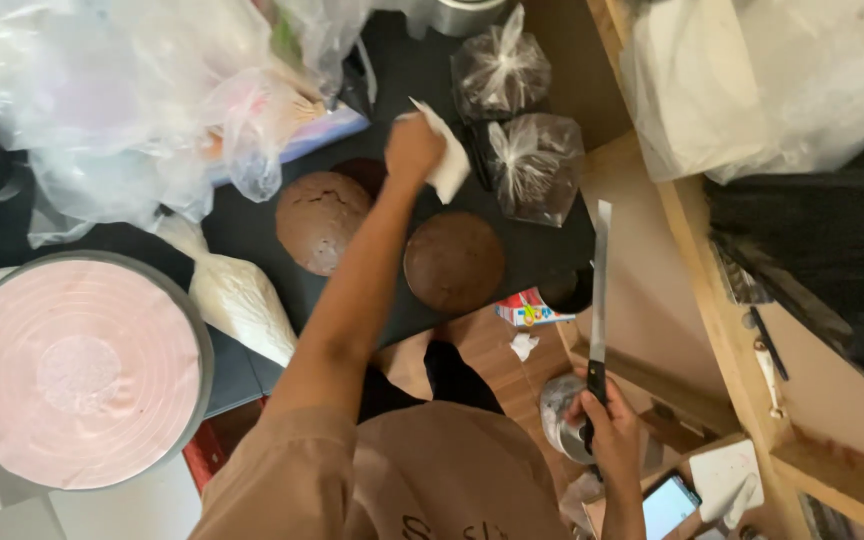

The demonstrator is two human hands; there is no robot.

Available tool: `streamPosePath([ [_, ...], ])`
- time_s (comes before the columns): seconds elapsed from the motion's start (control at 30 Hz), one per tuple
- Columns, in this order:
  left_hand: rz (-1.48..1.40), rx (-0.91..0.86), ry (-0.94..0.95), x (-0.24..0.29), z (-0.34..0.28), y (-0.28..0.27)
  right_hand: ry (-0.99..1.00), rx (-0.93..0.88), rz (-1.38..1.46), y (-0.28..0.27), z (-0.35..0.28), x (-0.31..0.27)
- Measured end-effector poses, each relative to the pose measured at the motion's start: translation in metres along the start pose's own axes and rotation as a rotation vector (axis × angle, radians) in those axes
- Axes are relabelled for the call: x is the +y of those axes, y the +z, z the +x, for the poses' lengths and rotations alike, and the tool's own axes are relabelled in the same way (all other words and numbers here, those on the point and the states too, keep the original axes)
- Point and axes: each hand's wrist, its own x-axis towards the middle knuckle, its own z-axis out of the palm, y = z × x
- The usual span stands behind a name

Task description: The person removes chocolate cakes from their tins and then uses a serrated knife to slice them horizontally.

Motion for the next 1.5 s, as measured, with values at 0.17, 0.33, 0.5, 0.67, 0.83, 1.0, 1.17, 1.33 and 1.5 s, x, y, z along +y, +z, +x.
streamPosePath([
  [0.17,-0.065,0.197,0.048,0.025,-0.008,-0.038,0.008,-0.046,-0.065,-0.01,0.015,0.005],
  [0.33,0.133,0.295,0.123,0.066,-0.109,-0.043,-0.004,-0.101,-0.119,-0.008,0.03,0.012],
  [0.5,0.473,-0.205,0.289,0.096,-0.203,-0.049,0.046,-0.138,-0.082,-0.005,0.047,0.03],
  [0.67,0.471,-0.279,0.203,0.089,-0.216,-0.05,0.035,-0.17,-0.11,0.009,0.059,0.026],
  [0.83,0.133,0.047,0.334,0.046,-0.23,-0.027,-0.109,-0.131,-0.146,0.036,0.076,0.036],
  [1.0,-0.11,0.316,0.367,0.027,-0.271,-0.037,-0.438,0.035,-0.46,0.087,0.112,-0.004],
  [1.17,-0.373,0.36,0.133,0.004,-0.301,0.002,-0.644,-0.16,-0.391,0.121,0.158,-0.033],
  [1.33,-0.735,0.312,-0.251,0.001,-0.3,0.017,-0.643,-0.308,-0.354,0.136,0.19,-0.024],
  [1.5,-1.062,0.281,-0.557,0.018,-0.29,0.003,-0.419,-0.315,-0.292,0.14,0.204,-0.005],
])
